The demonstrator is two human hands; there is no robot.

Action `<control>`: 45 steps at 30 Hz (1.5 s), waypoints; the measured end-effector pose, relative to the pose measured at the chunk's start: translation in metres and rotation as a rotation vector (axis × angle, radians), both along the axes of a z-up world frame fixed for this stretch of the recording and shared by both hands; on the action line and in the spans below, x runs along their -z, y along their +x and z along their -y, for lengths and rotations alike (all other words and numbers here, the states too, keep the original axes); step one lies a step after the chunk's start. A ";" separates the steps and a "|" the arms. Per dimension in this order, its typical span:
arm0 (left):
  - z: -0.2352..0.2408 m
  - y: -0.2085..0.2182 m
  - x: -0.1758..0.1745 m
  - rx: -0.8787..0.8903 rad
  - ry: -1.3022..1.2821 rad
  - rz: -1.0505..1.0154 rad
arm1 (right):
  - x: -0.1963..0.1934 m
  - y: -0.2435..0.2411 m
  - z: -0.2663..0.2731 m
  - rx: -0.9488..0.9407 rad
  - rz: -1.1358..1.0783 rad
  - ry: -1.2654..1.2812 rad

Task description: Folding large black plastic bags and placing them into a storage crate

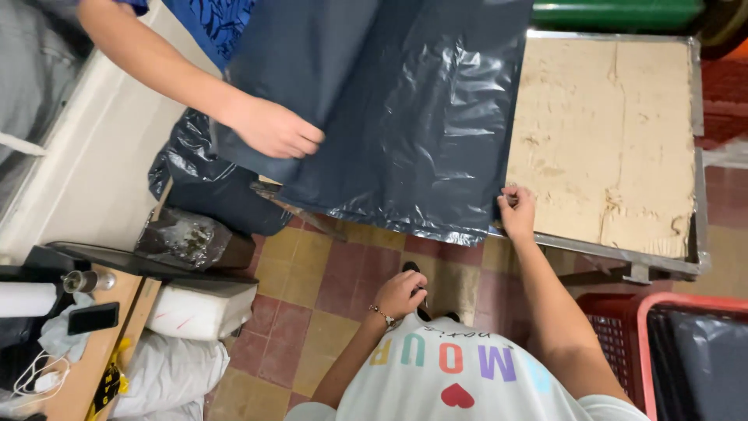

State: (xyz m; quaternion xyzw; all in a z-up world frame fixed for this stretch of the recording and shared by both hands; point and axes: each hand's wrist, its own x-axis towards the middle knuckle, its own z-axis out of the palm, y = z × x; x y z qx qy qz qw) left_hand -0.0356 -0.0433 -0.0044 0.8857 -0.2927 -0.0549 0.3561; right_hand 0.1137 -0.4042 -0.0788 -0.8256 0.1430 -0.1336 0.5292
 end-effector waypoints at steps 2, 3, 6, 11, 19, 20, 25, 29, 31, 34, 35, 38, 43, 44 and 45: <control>-0.001 -0.006 0.009 0.049 0.015 -0.051 | 0.013 -0.007 0.003 0.032 -0.020 0.091; 0.000 -0.005 0.009 0.052 0.014 -0.062 | 0.014 -0.007 0.004 0.035 -0.030 0.090; 0.005 -0.008 0.008 0.088 0.036 -0.098 | 0.028 -0.007 0.011 0.039 -0.049 0.123; 0.012 -0.006 -0.005 0.148 0.081 -0.151 | 0.028 0.000 0.011 0.054 -0.040 0.229; 0.007 -0.019 -0.003 0.107 0.040 -0.069 | 0.019 0.040 0.023 0.033 -0.129 0.342; 0.005 -0.020 0.000 0.098 0.035 -0.075 | 0.016 0.044 0.023 0.024 -0.143 0.366; 0.002 -0.022 -0.011 0.081 0.018 -0.102 | 0.027 0.062 0.029 -0.006 -0.173 0.290; 0.000 -0.024 -0.015 0.048 0.004 -0.098 | 0.038 0.076 0.030 0.025 -0.170 0.191; -0.005 -0.023 -0.016 0.025 0.012 -0.092 | 0.044 0.084 0.028 0.053 -0.178 0.148; -0.013 -0.019 -0.016 0.001 0.014 -0.106 | 0.034 0.092 0.029 0.105 -0.248 0.031; -0.017 -0.016 -0.017 -0.004 0.006 -0.126 | 0.026 0.094 0.028 0.125 -0.312 -0.046; -0.029 0.001 -0.026 -0.061 0.020 -0.106 | 0.014 0.110 0.027 0.117 -0.346 -0.109; -0.061 0.079 -0.051 -0.178 0.020 -0.043 | -0.017 0.133 0.035 0.148 -0.337 -0.199; -0.070 0.101 -0.053 -0.199 0.048 -0.012 | -0.024 0.138 0.036 0.175 -0.329 -0.228; -0.077 0.130 -0.054 -0.199 0.047 -0.006 | -0.012 0.152 0.049 0.176 -0.323 -0.229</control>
